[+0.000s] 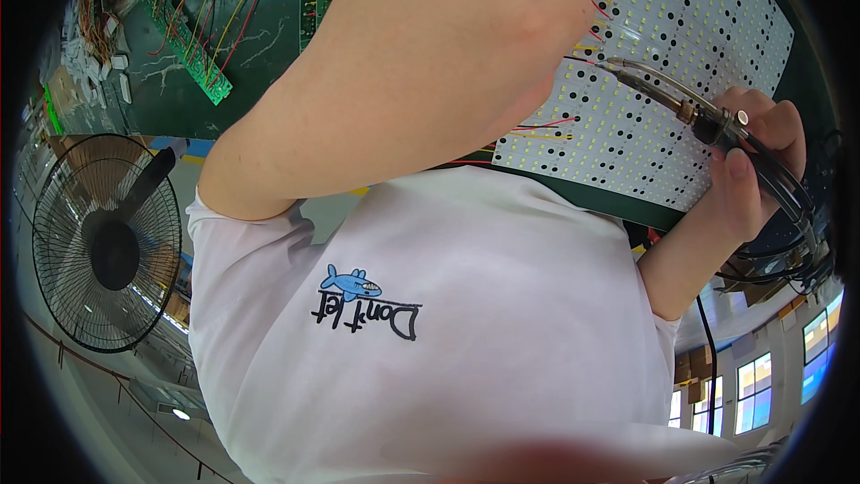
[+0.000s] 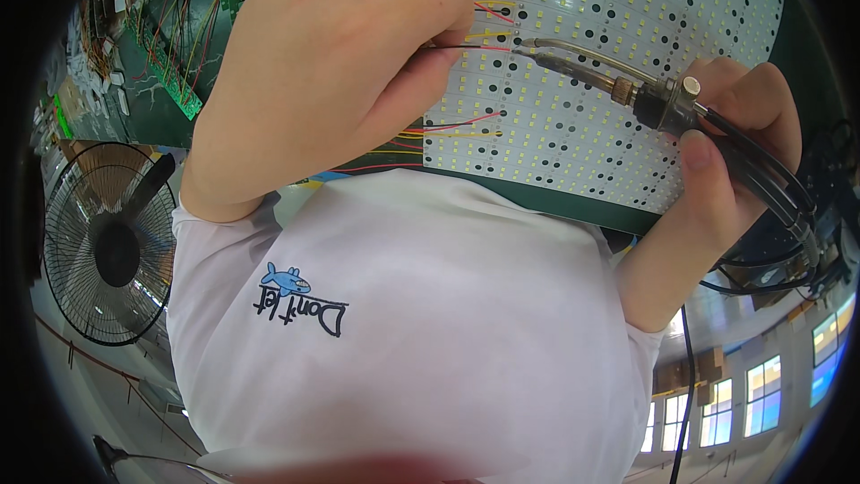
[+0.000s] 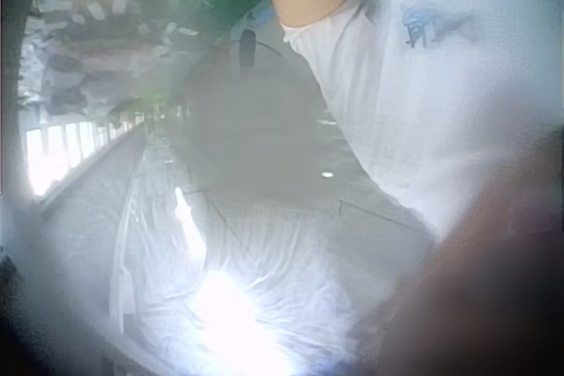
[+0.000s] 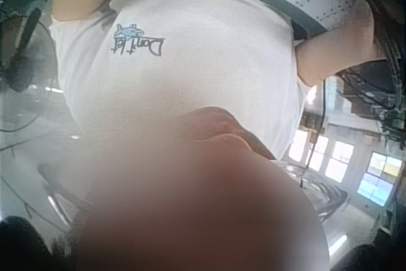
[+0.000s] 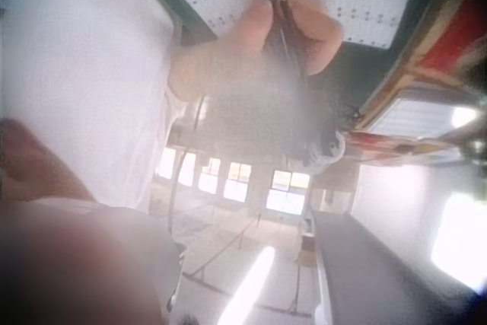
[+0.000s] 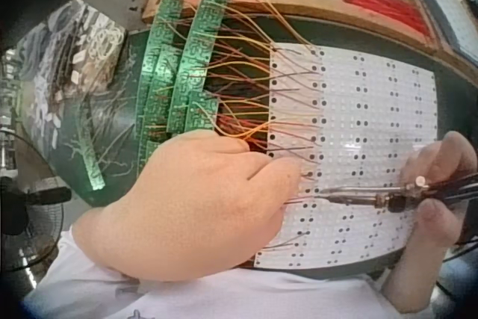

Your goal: The person solders wire harnesses onto LED panel arrays with a soldering iron and solder from a spool.

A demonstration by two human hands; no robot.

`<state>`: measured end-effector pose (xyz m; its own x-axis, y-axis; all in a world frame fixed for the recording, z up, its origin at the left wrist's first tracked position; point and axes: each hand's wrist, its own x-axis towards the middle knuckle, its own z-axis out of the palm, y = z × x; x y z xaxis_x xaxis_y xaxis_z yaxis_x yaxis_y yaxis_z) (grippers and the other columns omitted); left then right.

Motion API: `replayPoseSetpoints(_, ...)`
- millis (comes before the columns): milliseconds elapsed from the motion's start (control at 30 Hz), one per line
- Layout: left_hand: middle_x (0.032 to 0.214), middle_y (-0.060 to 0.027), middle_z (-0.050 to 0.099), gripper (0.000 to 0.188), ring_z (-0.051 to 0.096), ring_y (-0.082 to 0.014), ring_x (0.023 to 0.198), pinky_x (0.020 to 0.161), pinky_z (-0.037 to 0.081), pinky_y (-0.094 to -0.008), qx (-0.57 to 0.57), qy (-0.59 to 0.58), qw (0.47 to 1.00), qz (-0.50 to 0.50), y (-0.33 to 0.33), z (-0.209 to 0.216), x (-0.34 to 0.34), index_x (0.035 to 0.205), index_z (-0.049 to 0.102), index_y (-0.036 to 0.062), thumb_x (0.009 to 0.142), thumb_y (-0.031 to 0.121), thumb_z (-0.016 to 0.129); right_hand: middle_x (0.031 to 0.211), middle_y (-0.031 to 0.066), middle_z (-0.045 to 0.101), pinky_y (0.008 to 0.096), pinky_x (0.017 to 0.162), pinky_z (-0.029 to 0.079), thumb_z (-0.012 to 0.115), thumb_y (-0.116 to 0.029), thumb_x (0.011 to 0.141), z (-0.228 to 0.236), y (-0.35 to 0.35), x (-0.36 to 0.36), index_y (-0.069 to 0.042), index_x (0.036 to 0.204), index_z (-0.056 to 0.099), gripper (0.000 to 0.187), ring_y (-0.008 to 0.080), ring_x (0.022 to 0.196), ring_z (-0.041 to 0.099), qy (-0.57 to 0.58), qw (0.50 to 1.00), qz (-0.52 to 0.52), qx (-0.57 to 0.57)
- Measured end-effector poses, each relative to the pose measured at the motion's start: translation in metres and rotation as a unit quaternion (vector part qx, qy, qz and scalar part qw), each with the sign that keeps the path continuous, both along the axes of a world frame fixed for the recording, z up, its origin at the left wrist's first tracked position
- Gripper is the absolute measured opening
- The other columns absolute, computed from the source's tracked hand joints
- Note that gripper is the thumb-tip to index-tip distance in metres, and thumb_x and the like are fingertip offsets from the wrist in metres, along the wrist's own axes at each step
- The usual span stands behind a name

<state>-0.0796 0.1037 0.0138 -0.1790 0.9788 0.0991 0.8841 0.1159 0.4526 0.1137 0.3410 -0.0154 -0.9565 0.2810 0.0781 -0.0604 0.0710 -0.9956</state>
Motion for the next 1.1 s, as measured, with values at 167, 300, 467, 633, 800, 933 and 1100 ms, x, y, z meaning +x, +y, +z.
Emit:
replayPoseSetpoints(167,0.061,-0.0042,0.055,0.014,0.060,-0.0234,0.058,0.053,0.048,-0.0362,-0.011,-0.005,1.000,-0.005,0.002,0.002,0.000,0.078,0.054,0.0088,0.075,0.010,0.068,0.077,0.0094,0.051,0.0297,0.061,0.033,0.070,-0.017,0.086,-0.002,0.004,0.002,-0.008,0.087,0.041,0.031,0.0141,0.068,0.044,0.002,1.000,0.006,-0.006)
replayPoseSetpoints(300,0.063,-0.0037,0.056,0.014,0.060,-0.0228,0.060,0.055,0.048,-0.0358,0.001,-0.016,1.000,0.011,-0.001,-0.004,0.002,0.079,0.054,0.0089,0.075,0.009,0.067,0.077,0.0102,0.052,0.0308,0.062,0.034,0.065,-0.016,0.085,-0.006,0.019,0.004,-0.008,0.088,0.040,0.027,0.0151,0.069,0.044,0.012,0.997,0.048,-0.067)
replayPoseSetpoints(467,0.066,-0.0043,0.057,0.013,0.062,-0.0238,0.064,0.057,0.049,-0.0350,0.024,-0.050,0.998,0.005,-0.005,-0.008,-0.001,0.084,0.057,0.0078,0.077,0.009,0.068,0.078,0.0118,0.053,0.0266,0.061,0.034,0.064,-0.014,0.086,-0.011,0.024,-0.001,-0.003,0.092,0.042,0.026,0.0131,0.071,0.046,0.058,0.988,0.067,-0.123)
replayPoseSetpoints(633,0.067,-0.0078,0.055,0.015,0.060,-0.0265,0.064,0.057,0.047,-0.0357,0.082,-0.002,0.988,0.134,-0.001,0.018,0.010,0.091,0.062,0.0066,0.079,0.011,0.071,0.078,0.0104,0.050,0.0266,0.063,0.034,0.060,-0.012,0.085,-0.011,0.031,-0.003,-0.002,0.090,0.042,0.021,0.0129,0.072,0.044,0.054,0.986,0.080,-0.138)
replayPoseSetpoints(800,0.068,-0.0128,0.057,0.014,0.058,-0.0296,0.063,0.058,0.044,-0.0383,-0.028,-0.036,0.971,0.235,-0.033,0.051,-0.012,0.080,0.063,0.0015,0.082,0.013,0.072,0.079,0.0081,0.045,0.0256,0.065,0.034,0.059,-0.009,0.085,-0.018,0.037,0.005,-0.002,0.086,0.043,0.018,0.0130,0.075,0.043,0.060,0.983,0.052,-0.164)
replayPoseSetpoints(933,0.065,-0.0147,0.058,0.016,0.056,-0.0310,0.058,0.055,0.043,-0.0394,-0.091,0.116,0.948,0.281,-0.042,0.039,-0.004,0.078,0.063,-0.0005,0.086,0.013,0.067,0.081,0.0079,0.044,0.0235,0.065,0.035,0.057,-0.008,0.086,-0.019,0.035,0.006,-0.002,0.087,0.043,0.016,0.0129,0.075,0.044,0.073,0.976,0.021,-0.205)
replayPoseSetpoints(1100,0.068,-0.0071,0.059,0.018,0.057,-0.0228,0.061,0.057,0.044,-0.0358,-0.057,0.043,0.941,0.332,-0.038,0.021,0.011,0.088,0.068,0.0050,0.086,0.023,0.072,0.083,0.0090,0.047,0.0220,0.066,0.036,0.056,-0.008,0.087,-0.020,0.038,0.010,-0.003,0.088,0.041,0.015,0.0129,0.073,0.043,0.090,0.964,0.023,-0.249)
